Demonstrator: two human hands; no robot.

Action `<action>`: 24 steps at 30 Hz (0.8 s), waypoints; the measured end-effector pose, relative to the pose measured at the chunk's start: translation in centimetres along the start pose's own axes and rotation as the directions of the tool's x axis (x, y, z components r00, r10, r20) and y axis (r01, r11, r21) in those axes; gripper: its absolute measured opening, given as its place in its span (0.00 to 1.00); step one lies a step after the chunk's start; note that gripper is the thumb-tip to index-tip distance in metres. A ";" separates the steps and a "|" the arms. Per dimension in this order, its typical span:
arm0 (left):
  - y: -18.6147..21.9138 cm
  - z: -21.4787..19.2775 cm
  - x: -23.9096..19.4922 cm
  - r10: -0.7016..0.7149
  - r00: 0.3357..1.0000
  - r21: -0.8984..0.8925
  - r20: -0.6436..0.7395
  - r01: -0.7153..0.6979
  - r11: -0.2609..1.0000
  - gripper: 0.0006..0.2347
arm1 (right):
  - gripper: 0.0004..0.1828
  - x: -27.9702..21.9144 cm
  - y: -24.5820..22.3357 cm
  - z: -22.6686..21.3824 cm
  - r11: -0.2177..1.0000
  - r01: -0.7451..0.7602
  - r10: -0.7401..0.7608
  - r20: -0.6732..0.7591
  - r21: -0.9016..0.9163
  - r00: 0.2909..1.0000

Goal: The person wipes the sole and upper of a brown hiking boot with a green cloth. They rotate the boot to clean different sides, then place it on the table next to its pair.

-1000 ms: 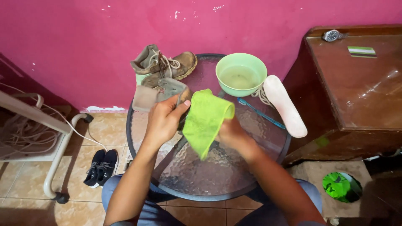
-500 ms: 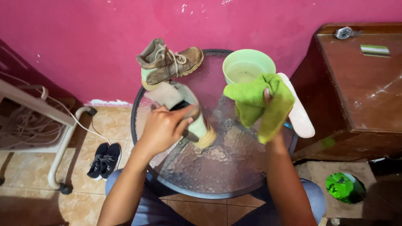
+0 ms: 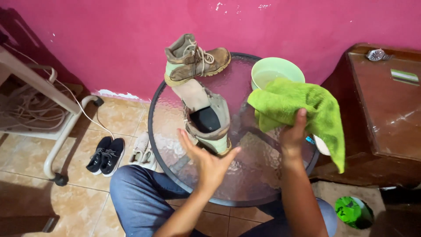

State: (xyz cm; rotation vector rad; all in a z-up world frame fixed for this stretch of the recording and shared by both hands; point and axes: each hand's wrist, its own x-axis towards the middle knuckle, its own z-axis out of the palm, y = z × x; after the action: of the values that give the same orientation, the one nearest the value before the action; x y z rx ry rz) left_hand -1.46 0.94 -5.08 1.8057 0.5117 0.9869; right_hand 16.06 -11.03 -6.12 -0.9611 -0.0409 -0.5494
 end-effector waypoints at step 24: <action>-7.3 -7.6 10.4 0.395 0.641 0.137 0.658 -0.617 0.775 0.47 | 0.13 -4.2 4.3 -7.1 0.809 0.541 -0.017 0.909 -0.232 0.416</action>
State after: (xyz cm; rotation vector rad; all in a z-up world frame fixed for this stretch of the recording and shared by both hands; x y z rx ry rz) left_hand -0.92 15.68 -5.99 2.5395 -0.2872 0.6245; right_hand 12.94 -12.87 -14.67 -1.7182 -1.1157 -0.3098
